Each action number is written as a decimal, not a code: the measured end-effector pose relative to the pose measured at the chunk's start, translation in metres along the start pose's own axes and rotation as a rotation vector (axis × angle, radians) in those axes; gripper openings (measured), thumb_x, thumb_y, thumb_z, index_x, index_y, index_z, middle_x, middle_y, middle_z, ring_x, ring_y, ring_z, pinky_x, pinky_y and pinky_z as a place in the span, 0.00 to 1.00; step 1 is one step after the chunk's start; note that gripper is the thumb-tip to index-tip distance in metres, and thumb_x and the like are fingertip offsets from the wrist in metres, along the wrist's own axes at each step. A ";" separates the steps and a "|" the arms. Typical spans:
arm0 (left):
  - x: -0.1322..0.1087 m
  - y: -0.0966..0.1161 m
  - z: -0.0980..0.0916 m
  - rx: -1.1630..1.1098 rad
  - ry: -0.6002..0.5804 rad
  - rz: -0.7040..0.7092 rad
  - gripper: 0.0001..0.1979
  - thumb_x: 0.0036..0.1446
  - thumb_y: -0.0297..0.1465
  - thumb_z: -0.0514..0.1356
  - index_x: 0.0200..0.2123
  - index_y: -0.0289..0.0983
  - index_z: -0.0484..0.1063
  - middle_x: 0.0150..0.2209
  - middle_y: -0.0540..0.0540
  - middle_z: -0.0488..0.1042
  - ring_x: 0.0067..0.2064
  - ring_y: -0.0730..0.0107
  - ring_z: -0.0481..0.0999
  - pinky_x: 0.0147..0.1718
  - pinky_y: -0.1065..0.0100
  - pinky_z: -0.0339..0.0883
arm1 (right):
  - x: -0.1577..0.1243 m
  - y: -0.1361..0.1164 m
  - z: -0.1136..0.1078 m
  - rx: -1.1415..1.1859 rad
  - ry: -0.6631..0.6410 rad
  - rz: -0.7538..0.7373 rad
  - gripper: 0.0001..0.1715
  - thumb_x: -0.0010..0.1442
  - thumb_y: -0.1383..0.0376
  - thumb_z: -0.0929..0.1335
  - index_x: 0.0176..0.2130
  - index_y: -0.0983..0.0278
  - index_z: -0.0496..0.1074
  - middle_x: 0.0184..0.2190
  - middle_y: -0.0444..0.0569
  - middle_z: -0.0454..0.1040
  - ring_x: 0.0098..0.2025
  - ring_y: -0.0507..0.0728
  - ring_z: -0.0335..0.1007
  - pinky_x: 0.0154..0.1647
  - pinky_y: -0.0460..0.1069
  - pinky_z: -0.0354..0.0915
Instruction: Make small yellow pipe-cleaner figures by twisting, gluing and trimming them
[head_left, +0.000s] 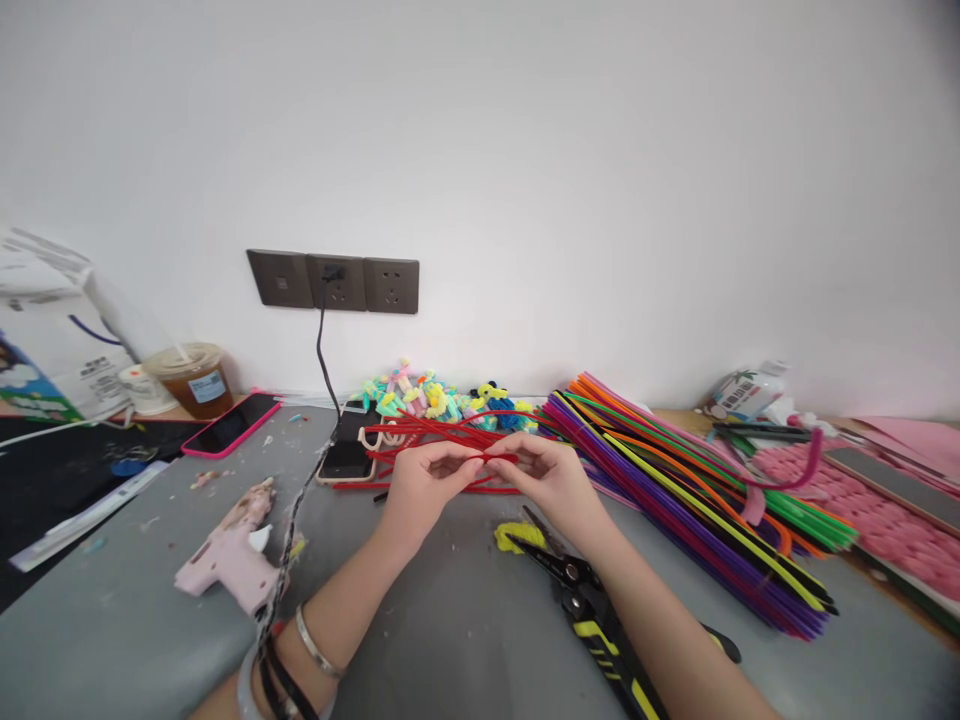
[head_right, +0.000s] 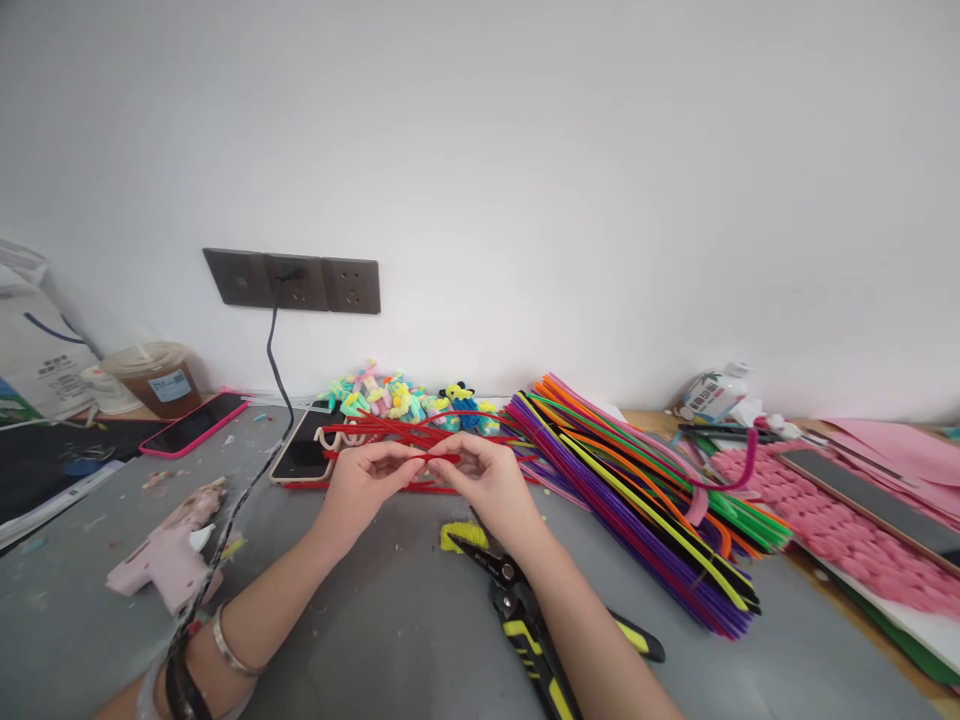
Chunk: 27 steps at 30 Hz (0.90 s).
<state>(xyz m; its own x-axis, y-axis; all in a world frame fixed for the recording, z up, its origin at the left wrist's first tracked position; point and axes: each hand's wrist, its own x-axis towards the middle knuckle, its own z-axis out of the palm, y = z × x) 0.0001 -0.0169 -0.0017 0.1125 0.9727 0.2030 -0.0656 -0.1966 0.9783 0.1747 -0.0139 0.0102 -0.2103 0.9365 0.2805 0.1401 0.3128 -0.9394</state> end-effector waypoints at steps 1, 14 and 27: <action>0.000 0.000 0.000 0.028 0.001 0.013 0.05 0.50 0.32 0.67 0.30 0.37 0.81 0.28 0.46 0.81 0.30 0.65 0.78 0.32 0.69 0.71 | 0.000 0.000 0.000 -0.071 0.006 -0.031 0.11 0.56 0.58 0.72 0.33 0.63 0.75 0.30 0.48 0.78 0.31 0.56 0.74 0.33 0.50 0.70; -0.003 -0.001 0.004 0.184 0.049 0.189 0.04 0.52 0.29 0.62 0.26 0.36 0.75 0.26 0.48 0.77 0.28 0.69 0.75 0.31 0.70 0.70 | -0.004 -0.006 0.002 -0.341 -0.046 -0.171 0.06 0.64 0.65 0.65 0.35 0.63 0.70 0.27 0.44 0.72 0.28 0.53 0.67 0.30 0.46 0.61; 0.002 -0.001 0.002 0.298 -0.035 0.198 0.06 0.55 0.33 0.61 0.29 0.36 0.72 0.28 0.49 0.74 0.30 0.70 0.73 0.29 0.72 0.68 | -0.007 -0.007 -0.001 -0.430 -0.182 -0.211 0.07 0.69 0.66 0.57 0.39 0.61 0.62 0.32 0.45 0.67 0.30 0.52 0.61 0.33 0.46 0.58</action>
<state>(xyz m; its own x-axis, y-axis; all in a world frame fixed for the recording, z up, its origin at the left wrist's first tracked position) 0.0024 -0.0153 -0.0023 0.1605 0.9083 0.3862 0.2020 -0.4132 0.8879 0.1762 -0.0220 0.0148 -0.4370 0.8150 0.3804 0.4539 0.5650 -0.6891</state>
